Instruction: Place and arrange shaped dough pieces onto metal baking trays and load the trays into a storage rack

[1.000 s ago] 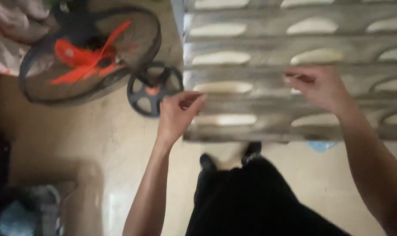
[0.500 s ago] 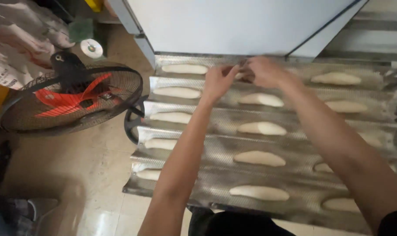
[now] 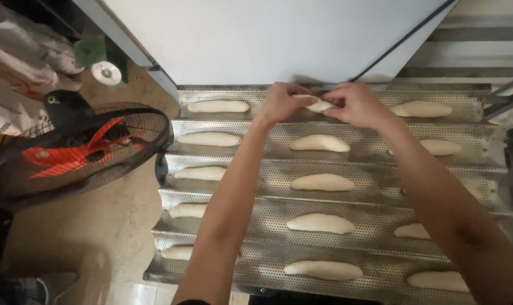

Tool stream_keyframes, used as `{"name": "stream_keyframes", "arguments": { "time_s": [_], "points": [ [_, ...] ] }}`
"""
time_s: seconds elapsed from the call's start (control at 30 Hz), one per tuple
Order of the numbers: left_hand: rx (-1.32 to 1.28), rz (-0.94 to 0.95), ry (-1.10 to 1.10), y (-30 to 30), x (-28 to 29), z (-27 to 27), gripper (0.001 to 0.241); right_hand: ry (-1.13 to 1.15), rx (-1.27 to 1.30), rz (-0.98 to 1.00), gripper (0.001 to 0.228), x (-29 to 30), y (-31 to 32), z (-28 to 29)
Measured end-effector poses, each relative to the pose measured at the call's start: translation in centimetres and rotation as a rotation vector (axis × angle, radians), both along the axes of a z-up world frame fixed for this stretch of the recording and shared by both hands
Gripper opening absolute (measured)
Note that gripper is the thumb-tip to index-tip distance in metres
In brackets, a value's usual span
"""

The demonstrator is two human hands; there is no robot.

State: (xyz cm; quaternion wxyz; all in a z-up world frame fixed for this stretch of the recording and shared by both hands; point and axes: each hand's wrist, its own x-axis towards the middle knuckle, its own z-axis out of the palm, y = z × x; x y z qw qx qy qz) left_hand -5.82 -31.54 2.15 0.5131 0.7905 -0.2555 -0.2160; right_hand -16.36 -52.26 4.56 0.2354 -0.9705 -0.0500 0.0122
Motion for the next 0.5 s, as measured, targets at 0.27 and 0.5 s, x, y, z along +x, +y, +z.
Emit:
{"name": "stream_keyframes", "arguments": {
  "time_s": [0.27,0.5],
  "points": [
    [-0.296,-0.150,0.425,2.1,0.9,0.5,0.050,0.047,0.589,-0.169,0.045,-3.6,0.0,2.4],
    [0.245,-0.153,-0.280,2.8,3.1,-2.8,0.035,-0.151,0.053,-0.031,0.033,-2.5,-3.1,-1.6]
  ]
}}
